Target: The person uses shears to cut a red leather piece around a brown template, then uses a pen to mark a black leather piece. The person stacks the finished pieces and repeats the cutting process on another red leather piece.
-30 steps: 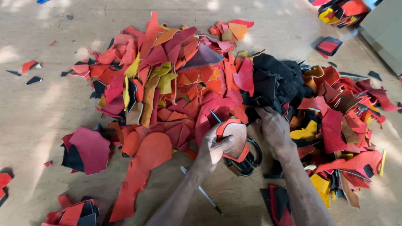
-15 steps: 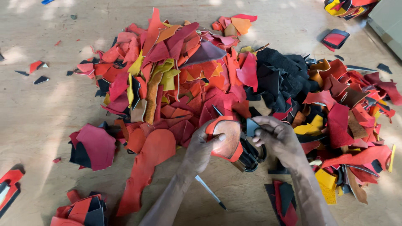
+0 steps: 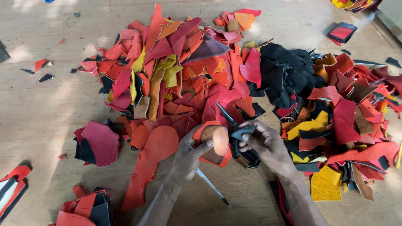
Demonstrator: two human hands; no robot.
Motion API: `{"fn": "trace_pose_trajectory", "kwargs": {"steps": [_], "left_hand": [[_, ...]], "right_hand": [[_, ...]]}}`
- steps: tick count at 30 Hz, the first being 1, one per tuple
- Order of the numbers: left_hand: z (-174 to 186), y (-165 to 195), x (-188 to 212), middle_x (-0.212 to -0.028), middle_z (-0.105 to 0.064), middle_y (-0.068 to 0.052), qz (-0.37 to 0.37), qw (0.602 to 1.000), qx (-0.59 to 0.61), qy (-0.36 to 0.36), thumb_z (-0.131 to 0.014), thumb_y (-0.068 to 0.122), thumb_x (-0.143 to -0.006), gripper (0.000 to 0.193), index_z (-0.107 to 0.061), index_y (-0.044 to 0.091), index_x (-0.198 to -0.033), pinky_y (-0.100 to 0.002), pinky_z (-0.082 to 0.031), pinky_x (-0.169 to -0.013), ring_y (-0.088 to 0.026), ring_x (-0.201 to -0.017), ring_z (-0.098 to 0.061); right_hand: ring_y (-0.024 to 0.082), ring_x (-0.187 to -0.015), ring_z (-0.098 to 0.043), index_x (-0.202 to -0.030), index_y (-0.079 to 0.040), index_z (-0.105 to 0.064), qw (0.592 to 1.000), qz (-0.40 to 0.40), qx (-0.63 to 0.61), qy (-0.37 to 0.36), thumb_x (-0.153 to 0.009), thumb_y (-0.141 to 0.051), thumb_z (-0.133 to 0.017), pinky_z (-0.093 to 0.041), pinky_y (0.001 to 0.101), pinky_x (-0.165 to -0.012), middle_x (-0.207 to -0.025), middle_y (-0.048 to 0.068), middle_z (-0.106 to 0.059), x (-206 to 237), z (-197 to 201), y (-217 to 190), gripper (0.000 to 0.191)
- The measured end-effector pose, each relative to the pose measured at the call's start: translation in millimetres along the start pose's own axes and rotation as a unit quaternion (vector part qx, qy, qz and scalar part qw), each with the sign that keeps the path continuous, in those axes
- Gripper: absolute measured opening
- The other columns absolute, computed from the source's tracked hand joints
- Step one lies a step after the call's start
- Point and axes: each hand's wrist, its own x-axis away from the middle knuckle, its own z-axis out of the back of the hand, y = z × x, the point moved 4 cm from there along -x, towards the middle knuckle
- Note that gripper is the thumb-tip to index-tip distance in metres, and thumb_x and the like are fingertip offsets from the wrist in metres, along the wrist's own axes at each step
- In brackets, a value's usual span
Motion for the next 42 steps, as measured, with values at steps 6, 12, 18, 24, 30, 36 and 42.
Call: {"fn": "trace_pose_trajectory", "kwargs": {"steps": [6,12,18,24,30,36,42], "left_hand": [[-2.3,6.7,6.6,-0.121,-0.071,-0.004,-0.008,0.999,-0.029,-0.021,-0.067,0.002,-0.094,0.044,-0.061,0.004,-0.137,-0.031,-0.054,-0.099,-0.013,-0.111,-0.067],[-5.4,4.4,17.8,-0.121,-0.07,-0.003,0.011,0.995,-0.084,-0.058,-0.068,0.002,-0.094,0.042,-0.063,0.004,-0.136,-0.029,-0.052,-0.1,-0.011,-0.111,-0.065],[-0.1,-2.6,15.6,-0.122,-0.071,-0.005,-0.007,0.997,-0.079,-0.025,-0.068,0.002,-0.094,0.041,-0.063,0.002,-0.135,-0.03,-0.052,-0.1,-0.012,-0.111,-0.065],[2.2,-3.5,14.9,-0.123,-0.07,-0.004,-0.002,0.997,-0.074,-0.03,-0.068,0.002,-0.093,0.044,-0.061,0.003,-0.136,-0.031,-0.052,-0.102,-0.013,-0.113,-0.065],[2.1,-1.0,20.8,-0.12,-0.071,-0.005,0.007,0.997,-0.08,-0.024,-0.068,0.003,-0.094,0.042,-0.061,0.001,-0.135,-0.032,-0.053,-0.099,-0.013,-0.109,-0.066],[2.6,2.6,48.0,-0.114,-0.074,-0.005,0.053,0.984,-0.165,0.027,-0.068,0.001,-0.086,0.045,-0.065,0.001,-0.131,-0.03,-0.053,-0.096,-0.013,-0.104,-0.067],[7.8,20.3,109.4,-0.111,-0.076,-0.008,0.068,0.932,-0.351,0.062,-0.072,0.004,-0.078,0.045,-0.068,0.003,-0.123,-0.032,-0.054,-0.095,-0.017,-0.103,-0.073]], "right_hand": [[0.007,-0.072,-0.064,-0.107,0.001,-0.073,0.994,0.004,0.111,0.006,-0.09,-0.004,-0.077,-0.055,0.0253,-0.064,-0.086,0.003,-0.073,4.5,-1.8,0.5,0.019],[0.007,-0.064,-0.07,-0.11,0.0,-0.076,0.995,-0.042,0.094,0.011,-0.088,-0.005,-0.075,-0.059,0.0245,-0.059,-0.085,0.005,-0.077,7.7,-13.9,4.1,0.023],[0.006,-0.079,-0.069,-0.122,-0.001,-0.073,0.996,0.001,0.072,-0.052,-0.087,0.0,-0.072,-0.059,0.024,-0.072,-0.1,0.004,-0.078,13.5,-23.8,-16.5,0.035],[0.006,-0.081,-0.067,-0.128,-0.002,-0.072,0.994,-0.028,0.078,-0.076,-0.088,0.001,-0.071,-0.059,0.024,-0.076,-0.106,0.003,-0.078,12.5,-19.3,-20.6,0.04],[0.006,-0.078,-0.065,-0.13,-0.003,-0.073,0.993,-0.034,0.087,-0.068,-0.088,0.001,-0.073,-0.058,0.0244,-0.073,-0.097,0.005,-0.076,17.2,-22.3,-14.6,0.041],[0.007,-0.078,-0.069,-0.126,-0.003,-0.072,0.991,-0.062,0.1,-0.061,-0.087,0.004,-0.069,-0.06,0.0241,-0.072,-0.098,0.003,-0.078,28.4,-26.6,-11.8,0.04],[0.007,-0.077,-0.069,-0.123,-0.003,-0.071,0.993,-0.043,0.095,-0.057,-0.085,0.008,-0.069,-0.059,0.0248,-0.072,-0.09,0.001,-0.073,39.5,-24.9,-13.4,0.04]]}}
